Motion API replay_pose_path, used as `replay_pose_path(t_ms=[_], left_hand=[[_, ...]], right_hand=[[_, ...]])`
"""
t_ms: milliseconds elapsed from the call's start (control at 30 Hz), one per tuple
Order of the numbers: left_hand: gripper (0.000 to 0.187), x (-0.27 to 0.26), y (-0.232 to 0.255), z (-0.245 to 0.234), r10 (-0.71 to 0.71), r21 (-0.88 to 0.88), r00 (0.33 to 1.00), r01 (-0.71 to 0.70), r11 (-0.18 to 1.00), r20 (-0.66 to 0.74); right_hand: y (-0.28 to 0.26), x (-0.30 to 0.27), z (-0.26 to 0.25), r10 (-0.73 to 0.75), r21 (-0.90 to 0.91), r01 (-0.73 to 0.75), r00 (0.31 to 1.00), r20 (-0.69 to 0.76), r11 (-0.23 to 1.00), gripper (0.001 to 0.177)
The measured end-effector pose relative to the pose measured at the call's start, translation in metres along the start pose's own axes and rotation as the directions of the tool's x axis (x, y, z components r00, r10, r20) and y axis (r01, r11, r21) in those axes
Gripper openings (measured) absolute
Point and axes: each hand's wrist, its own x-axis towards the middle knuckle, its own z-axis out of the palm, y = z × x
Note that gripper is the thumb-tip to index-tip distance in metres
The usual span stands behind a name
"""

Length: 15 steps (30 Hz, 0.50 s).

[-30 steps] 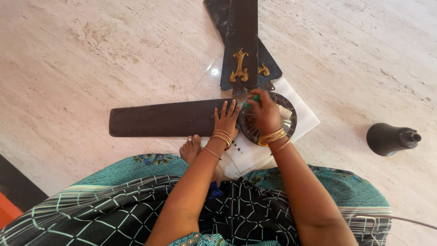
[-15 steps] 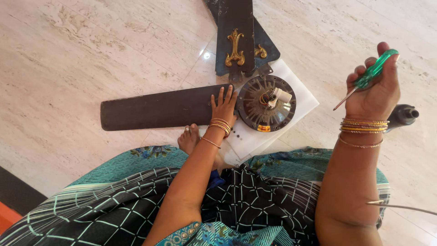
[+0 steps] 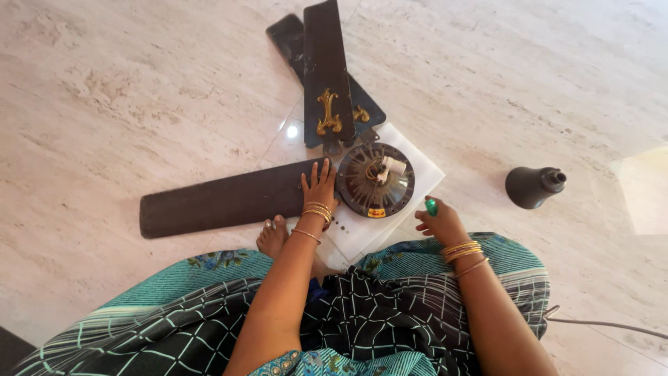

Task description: The person sits on the floor and uses a screwdriver to attach fan blades to the motor housing. They align each blade and tighten the screws to secure it in place.

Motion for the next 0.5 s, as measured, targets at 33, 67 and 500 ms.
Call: replay_pose_path(t_ms=[33,67,500], left_hand=[[0.102,-0.001,-0.001,0.001,0.004,0.007,1.000,-0.004,1.000,0.004],[0.102,-0.001,-0.001,0.002,0.000,0.017,1.000,0.000,1.000,0.005],[0.097,0.004,-0.002,-0.001,-0.023,0.052,0.995,0.019,0.998,0.093]], right_hand=[[0.005,0.006,0.007,0.024,-0.030,-0.023,1.000,0.016,0.999,0.071],[0.010,0.012,0.013,0.048,-0.059,-0.046,0.998,0.030,0.997,0.075],[0.045,0.064,0.045,0.168,0.005,-0.174,0.957,0.235,0.985,0.064]])
